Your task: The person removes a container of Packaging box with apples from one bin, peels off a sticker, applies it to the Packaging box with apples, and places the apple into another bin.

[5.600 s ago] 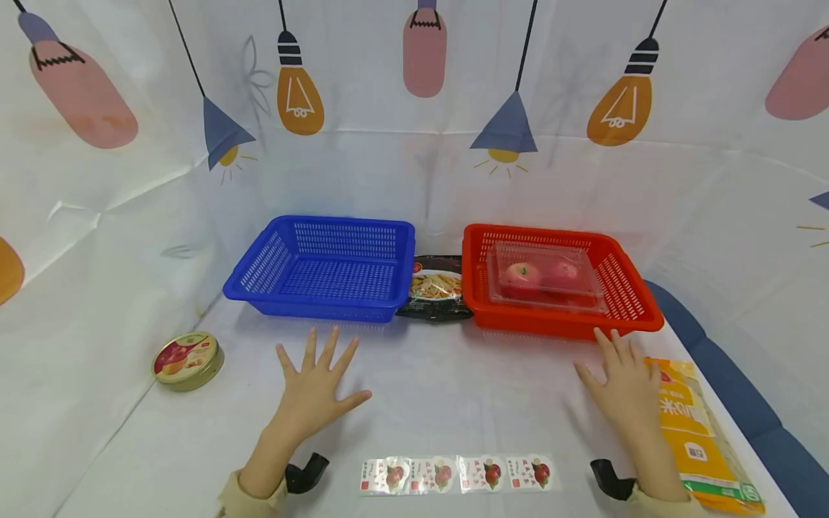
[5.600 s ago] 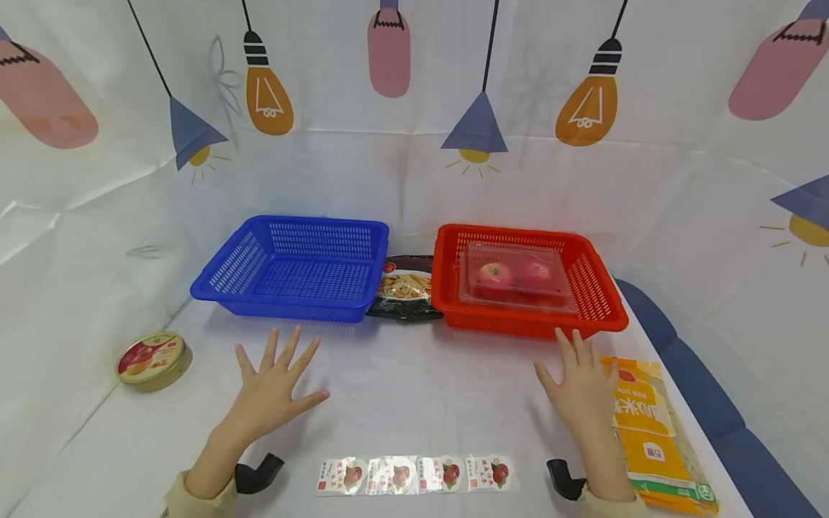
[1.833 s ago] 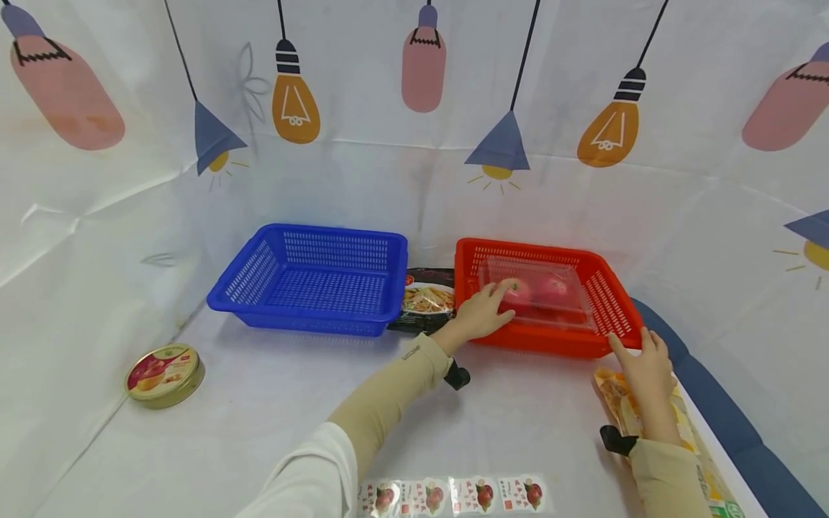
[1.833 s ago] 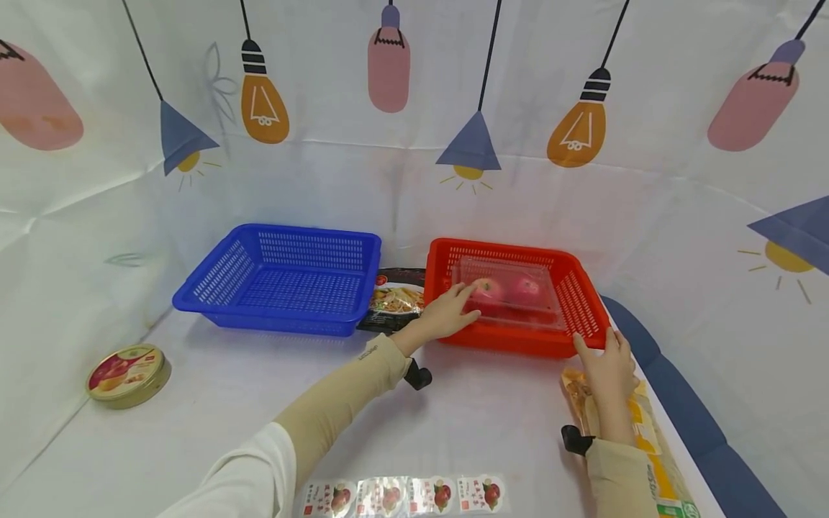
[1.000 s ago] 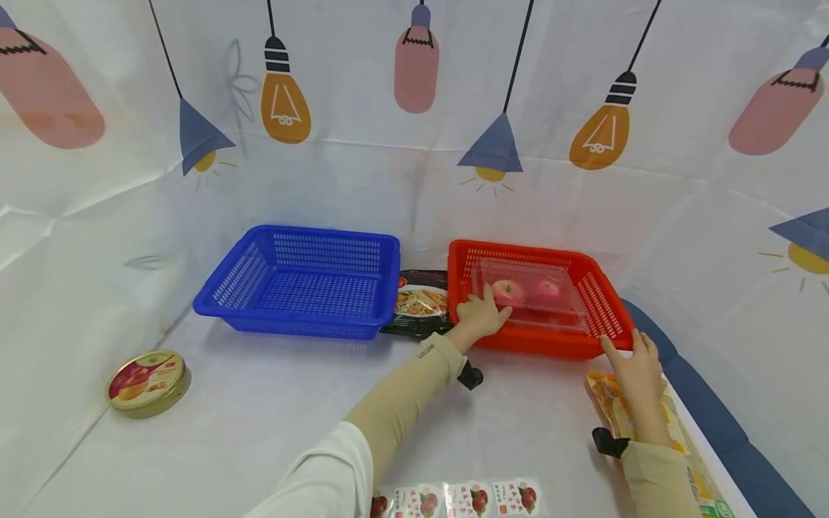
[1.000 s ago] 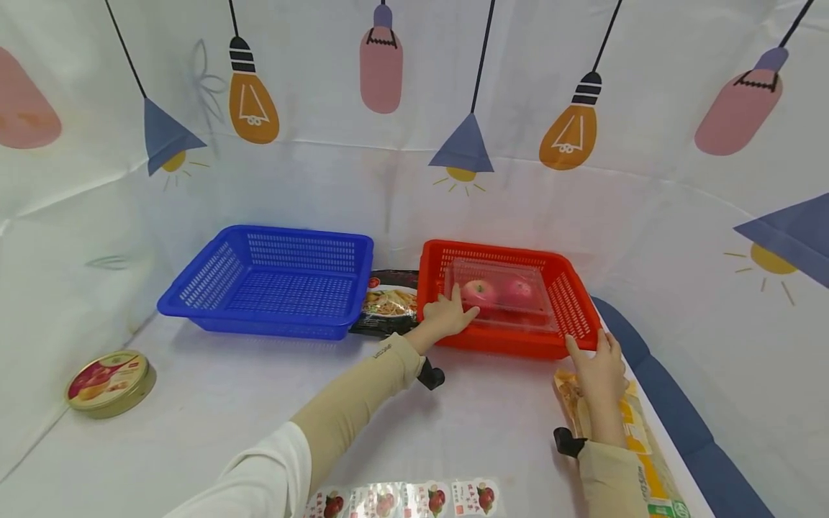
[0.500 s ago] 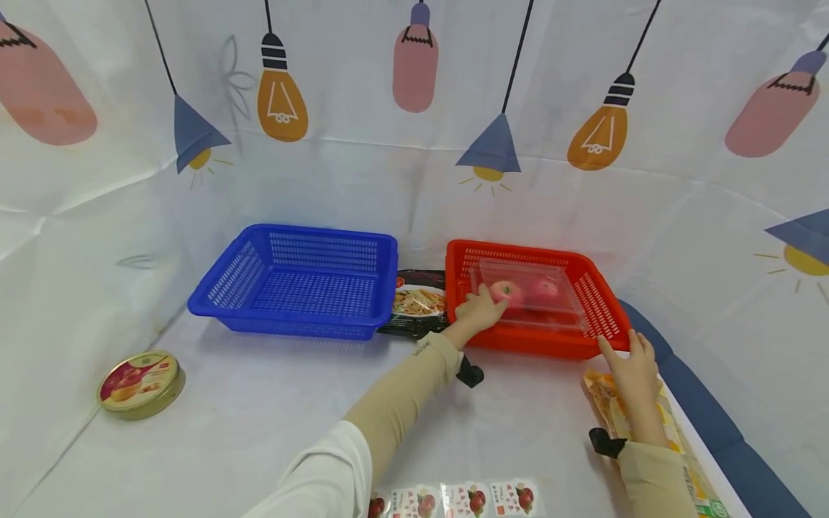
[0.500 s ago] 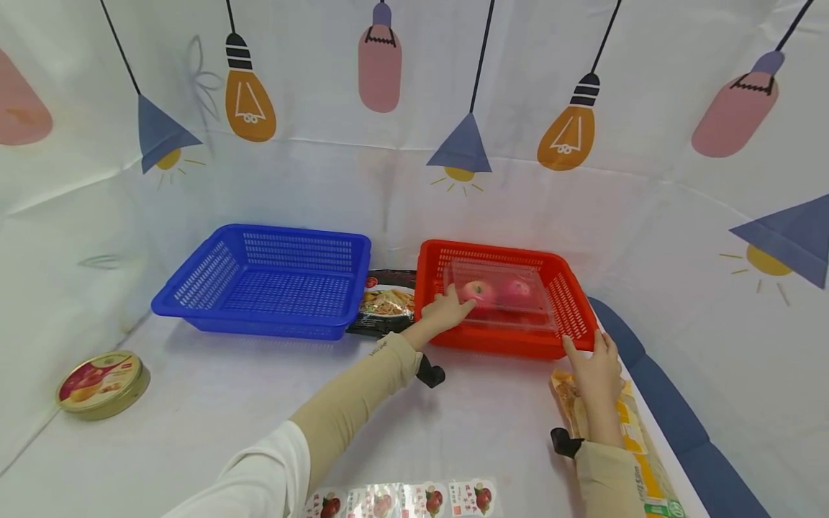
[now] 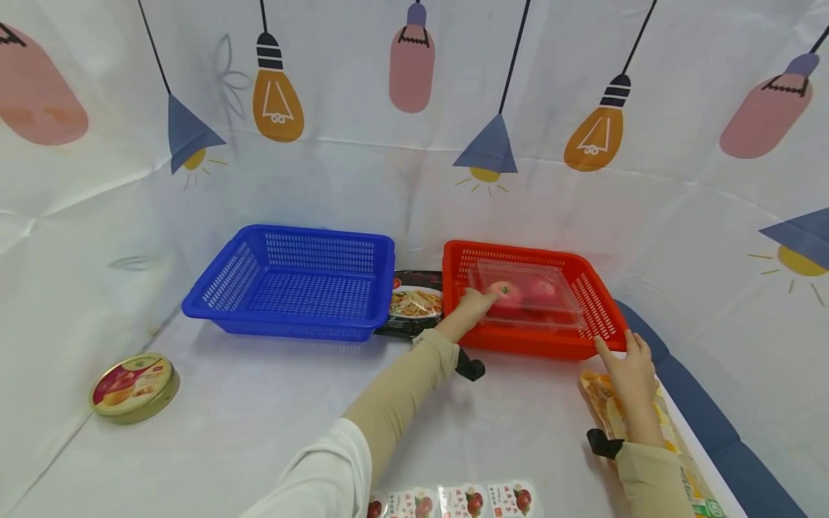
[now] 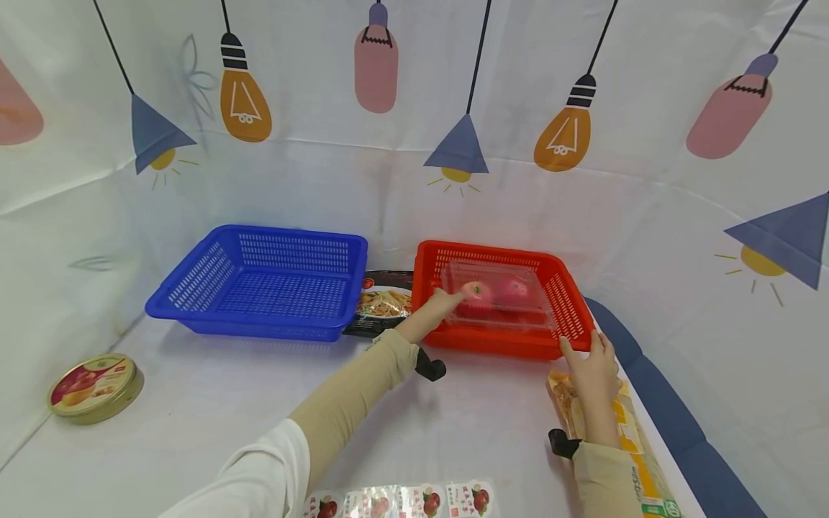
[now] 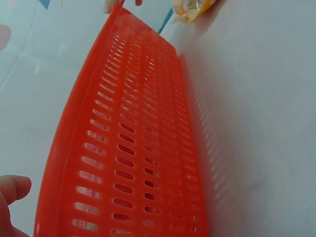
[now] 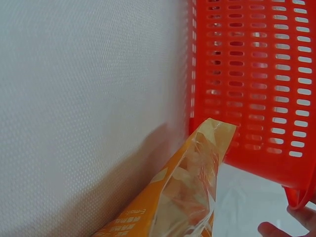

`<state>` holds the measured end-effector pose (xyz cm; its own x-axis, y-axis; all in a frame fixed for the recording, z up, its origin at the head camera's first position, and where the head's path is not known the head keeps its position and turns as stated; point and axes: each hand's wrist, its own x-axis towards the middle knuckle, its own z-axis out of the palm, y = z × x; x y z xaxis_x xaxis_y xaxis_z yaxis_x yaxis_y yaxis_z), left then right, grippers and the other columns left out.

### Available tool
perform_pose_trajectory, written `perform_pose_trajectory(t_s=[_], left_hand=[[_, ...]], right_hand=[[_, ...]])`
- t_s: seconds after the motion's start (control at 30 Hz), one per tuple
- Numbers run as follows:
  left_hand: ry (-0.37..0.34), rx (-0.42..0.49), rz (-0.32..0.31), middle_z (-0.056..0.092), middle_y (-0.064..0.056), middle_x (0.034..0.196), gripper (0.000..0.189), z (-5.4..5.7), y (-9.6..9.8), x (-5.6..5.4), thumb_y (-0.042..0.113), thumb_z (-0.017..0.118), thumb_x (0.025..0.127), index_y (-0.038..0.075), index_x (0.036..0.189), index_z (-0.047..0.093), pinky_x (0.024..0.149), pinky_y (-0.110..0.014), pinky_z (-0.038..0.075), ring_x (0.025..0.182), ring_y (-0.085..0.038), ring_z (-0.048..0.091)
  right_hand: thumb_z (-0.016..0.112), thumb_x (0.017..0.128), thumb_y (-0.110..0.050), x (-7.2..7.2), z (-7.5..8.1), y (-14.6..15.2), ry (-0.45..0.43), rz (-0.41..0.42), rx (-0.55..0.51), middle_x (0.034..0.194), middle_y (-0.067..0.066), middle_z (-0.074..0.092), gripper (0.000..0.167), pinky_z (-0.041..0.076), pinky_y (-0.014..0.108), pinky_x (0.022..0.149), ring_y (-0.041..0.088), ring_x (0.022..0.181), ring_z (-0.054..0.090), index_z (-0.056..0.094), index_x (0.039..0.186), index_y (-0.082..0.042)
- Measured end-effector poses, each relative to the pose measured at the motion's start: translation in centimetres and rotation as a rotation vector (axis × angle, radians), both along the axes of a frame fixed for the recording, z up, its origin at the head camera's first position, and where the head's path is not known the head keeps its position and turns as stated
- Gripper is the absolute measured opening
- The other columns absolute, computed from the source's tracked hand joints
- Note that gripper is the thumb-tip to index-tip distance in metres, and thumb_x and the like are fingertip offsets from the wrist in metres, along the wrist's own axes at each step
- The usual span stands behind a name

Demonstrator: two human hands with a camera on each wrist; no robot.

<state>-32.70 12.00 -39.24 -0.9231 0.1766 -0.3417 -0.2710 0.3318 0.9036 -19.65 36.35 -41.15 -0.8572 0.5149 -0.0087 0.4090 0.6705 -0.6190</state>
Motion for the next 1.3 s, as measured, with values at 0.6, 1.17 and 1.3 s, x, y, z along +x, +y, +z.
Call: perform_pose_trajectory(t_s=[0.6, 1.17, 1.3], left_hand=[[-0.019, 0.097, -0.002, 0.033, -0.014, 0.142, 0.084, -0.29, -0.22, -0.2, 0.043, 0.061, 0.085, -0.002, 0.143, 0.021, 0.101, -0.036, 0.038, 0.114, -0.027, 0.042], [-0.021, 0.011, -0.011, 0.038, -0.013, 0.138, 0.091, 0.31, -0.69, 0.21, 0.05, 0.059, 0.082, 0.007, 0.147, 0.013, 0.096, -0.041, 0.042, 0.111, -0.025, 0.046], [-0.036, 0.031, -0.032, 0.032, -0.012, 0.143, 0.095, 0.45, -0.88, 0.4, 0.054, 0.058, 0.081, 0.008, 0.148, 0.01, 0.1, -0.042, 0.038, 0.115, -0.026, 0.042]], right_hand=[[0.038, 0.089, -0.061, 0.1, 0.3, -0.05, 0.003, 0.007, -0.001, 0.15, 0.027, 0.002, 0.088, 0.01, 0.071, 0.098, 0.051, 0.133, 0.008, 0.003, 0.147, -0.005], [0.037, 0.09, -0.059, -0.01, 0.16, 0.0, -0.005, 0.008, 0.031, 0.149, 0.028, 0.005, 0.086, 0.015, 0.07, 0.095, 0.051, 0.131, 0.012, 0.004, 0.147, -0.004], [0.038, 0.089, -0.06, 0.06, 0.12, 0.08, -0.004, 0.01, 0.026, 0.149, 0.028, 0.004, 0.087, 0.014, 0.071, 0.095, 0.052, 0.131, 0.012, 0.004, 0.147, -0.004]])
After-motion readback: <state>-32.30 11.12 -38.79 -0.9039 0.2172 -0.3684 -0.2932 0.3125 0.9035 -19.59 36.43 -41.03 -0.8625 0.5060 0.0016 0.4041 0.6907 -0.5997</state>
